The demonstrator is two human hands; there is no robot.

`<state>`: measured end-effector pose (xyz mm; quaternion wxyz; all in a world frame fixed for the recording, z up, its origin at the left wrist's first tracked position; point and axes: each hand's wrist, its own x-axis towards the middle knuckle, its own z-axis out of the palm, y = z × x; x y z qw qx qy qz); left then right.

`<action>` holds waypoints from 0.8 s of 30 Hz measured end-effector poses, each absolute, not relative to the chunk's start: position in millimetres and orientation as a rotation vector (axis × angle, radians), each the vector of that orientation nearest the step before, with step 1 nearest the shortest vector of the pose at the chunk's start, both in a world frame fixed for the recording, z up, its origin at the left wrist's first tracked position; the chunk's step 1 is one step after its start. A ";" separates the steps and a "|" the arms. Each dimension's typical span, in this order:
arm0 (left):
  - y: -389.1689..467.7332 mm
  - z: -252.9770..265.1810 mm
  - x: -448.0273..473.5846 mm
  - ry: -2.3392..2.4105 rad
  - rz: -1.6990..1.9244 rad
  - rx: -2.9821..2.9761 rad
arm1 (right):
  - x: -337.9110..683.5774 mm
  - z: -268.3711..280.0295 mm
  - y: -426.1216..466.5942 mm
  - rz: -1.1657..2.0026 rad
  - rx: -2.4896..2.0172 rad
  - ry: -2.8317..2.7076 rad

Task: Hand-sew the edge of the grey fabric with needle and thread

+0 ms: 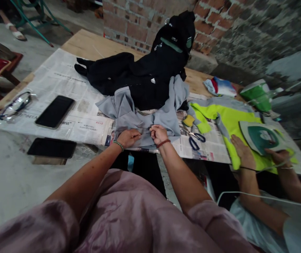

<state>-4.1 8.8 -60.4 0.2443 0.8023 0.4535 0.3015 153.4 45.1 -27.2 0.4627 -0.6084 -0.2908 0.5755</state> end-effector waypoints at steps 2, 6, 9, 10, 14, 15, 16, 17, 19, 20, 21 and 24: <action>9.1 -59.1 -4.1 1.260 0.830 2.180 | 162.1 -20.7 45.6 1.485 -1.431 -0.746; 9.5 -54.7 -3.2 1.266 0.817 2.181 | 162.1 -5.4 36.9 1.803 -1.222 -0.715; 8.8 -53.0 -2.1 1.296 0.777 2.184 | 147.5 -1.6 26.8 1.976 -1.083 -0.587; 8.5 -52.9 -1.8 1.339 0.749 2.175 | 142.0 -2.5 23.6 1.990 -1.061 -0.594; 7.5 -53.5 -1.4 1.453 0.678 2.144 | 133.8 -7.9 18.1 1.642 -1.097 -1.160; 7.7 -53.7 -1.5 1.426 0.690 2.154 | 137.5 -7.4 20.2 1.452 -1.107 -1.418; 8.0 -53.9 -1.6 1.388 0.708 2.170 | 143.4 -5.4 24.1 1.243 -1.091 -1.699; 8.5 -54.3 -1.8 1.356 0.724 2.186 | 151.3 -1.7 29.8 1.026 -1.044 -1.979; 9.8 -55.5 -2.2 1.327 0.746 2.209 | 170.4 10.8 46.0 0.639 -0.862 -2.456; 10.5 -56.2 -2.4 1.321 0.756 2.217 | 180.5 19.6 55.7 0.469 -0.776 -2.605; 11.1 -56.9 -2.6 1.316 0.764 2.220 | 190.5 29.9 65.9 0.322 -0.713 -2.703; 11.7 -57.9 -3.3 1.312 0.777 2.204 | 218.6 67.7 95.9 -0.016 -0.696 -2.800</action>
